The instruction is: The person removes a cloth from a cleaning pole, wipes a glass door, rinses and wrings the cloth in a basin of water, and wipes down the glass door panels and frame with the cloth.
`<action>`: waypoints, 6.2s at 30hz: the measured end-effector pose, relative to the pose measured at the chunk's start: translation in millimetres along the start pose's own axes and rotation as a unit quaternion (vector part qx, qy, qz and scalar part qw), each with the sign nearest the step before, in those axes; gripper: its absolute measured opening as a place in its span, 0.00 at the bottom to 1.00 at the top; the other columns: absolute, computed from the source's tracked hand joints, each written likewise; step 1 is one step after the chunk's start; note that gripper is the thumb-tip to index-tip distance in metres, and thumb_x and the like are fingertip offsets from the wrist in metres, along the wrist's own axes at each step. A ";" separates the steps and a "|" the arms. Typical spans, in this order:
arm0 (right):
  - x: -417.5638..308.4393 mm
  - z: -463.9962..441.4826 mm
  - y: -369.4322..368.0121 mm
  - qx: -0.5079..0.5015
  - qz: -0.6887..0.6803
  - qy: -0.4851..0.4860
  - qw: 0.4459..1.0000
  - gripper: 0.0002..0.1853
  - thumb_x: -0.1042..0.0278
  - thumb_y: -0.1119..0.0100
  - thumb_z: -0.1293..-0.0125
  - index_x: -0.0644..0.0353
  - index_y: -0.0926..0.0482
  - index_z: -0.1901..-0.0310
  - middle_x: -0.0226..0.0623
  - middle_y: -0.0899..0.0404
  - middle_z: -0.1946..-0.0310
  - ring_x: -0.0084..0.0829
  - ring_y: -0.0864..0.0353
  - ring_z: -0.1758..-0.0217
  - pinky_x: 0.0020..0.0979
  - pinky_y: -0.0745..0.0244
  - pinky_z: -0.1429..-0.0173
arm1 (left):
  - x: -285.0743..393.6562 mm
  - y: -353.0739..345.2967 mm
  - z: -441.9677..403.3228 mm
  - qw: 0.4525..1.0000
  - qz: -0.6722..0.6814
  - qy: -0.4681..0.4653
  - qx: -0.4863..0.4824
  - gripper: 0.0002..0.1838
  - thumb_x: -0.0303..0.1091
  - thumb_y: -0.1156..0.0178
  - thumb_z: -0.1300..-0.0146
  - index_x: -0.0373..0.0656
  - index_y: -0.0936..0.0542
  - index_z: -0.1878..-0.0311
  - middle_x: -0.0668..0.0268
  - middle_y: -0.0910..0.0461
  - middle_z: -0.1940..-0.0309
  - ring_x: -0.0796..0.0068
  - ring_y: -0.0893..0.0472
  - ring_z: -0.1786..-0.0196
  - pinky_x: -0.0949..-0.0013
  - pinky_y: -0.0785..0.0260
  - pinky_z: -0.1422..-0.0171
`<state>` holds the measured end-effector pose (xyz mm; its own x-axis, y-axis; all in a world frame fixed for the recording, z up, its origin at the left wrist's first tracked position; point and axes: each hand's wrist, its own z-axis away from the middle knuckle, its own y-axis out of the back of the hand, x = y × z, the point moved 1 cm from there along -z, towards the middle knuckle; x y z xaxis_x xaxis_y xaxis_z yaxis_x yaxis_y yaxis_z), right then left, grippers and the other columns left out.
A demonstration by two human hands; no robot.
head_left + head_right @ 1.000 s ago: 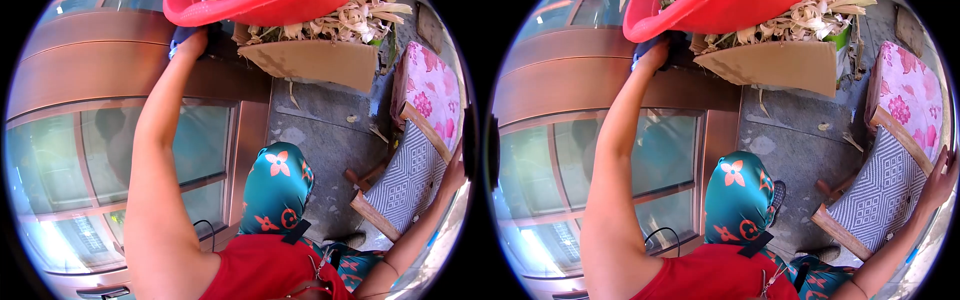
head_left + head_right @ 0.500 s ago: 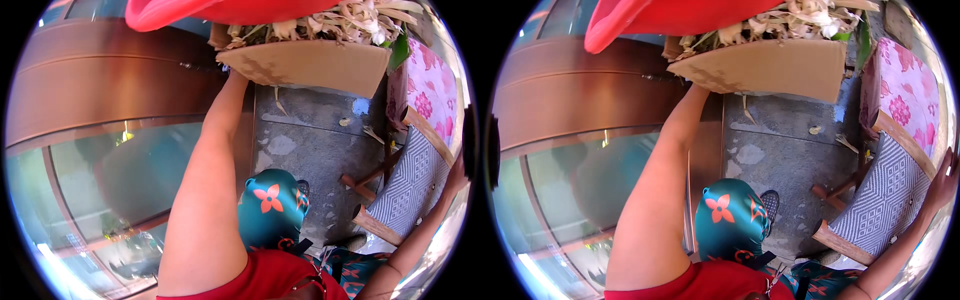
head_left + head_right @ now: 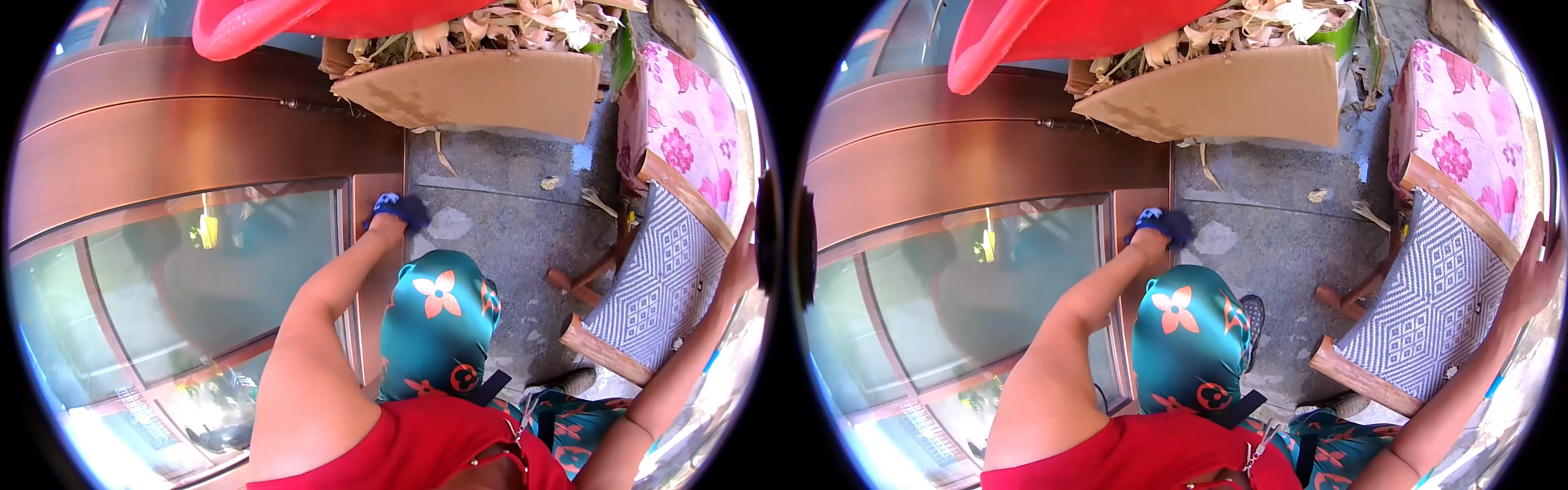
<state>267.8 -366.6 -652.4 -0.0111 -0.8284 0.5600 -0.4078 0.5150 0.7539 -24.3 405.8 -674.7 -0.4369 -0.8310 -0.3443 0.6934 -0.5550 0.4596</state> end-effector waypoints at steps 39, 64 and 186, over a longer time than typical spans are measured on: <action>-53.5 -50.2 132.3 0.139 -0.312 -0.018 0.940 0.17 0.67 0.46 0.28 0.60 0.22 0.41 0.34 0.14 0.63 0.28 0.16 0.71 0.27 0.24 0.70 | -26.5 5.6 114.8 0.899 -0.071 0.258 0.347 0.23 0.38 0.51 0.35 0.39 0.24 0.39 0.53 0.25 0.38 0.50 0.29 0.33 0.50 0.40 0.27; -40.3 -50.7 81.3 0.087 -0.221 0.015 0.971 0.16 0.64 0.48 0.24 0.62 0.18 0.43 0.30 0.11 0.60 0.22 0.18 0.76 0.24 0.30 0.77 | -85.2 47.5 160.6 0.823 -0.145 0.396 0.381 0.23 0.32 0.48 0.37 0.45 0.24 0.38 0.53 0.20 0.46 0.50 0.22 0.42 0.51 0.32 0.35; -38.8 -105.4 -5.1 -0.269 -0.476 0.084 0.833 0.31 0.40 0.61 0.24 0.54 0.27 0.33 0.42 0.22 0.39 0.44 0.26 0.36 0.34 0.34 0.34 | 292.3 -204.8 393.5 0.922 0.313 0.214 -0.074 0.32 0.33 0.56 0.31 0.65 0.41 0.24 0.65 0.21 0.40 0.69 0.19 0.42 0.65 0.30 0.36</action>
<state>366.6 -313.8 -641.8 0.2300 -0.8983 -0.3743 0.3101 -0.2969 0.9031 -519.5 261.6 -547.3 0.3204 -0.8778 -0.3562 0.8176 0.0664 0.5720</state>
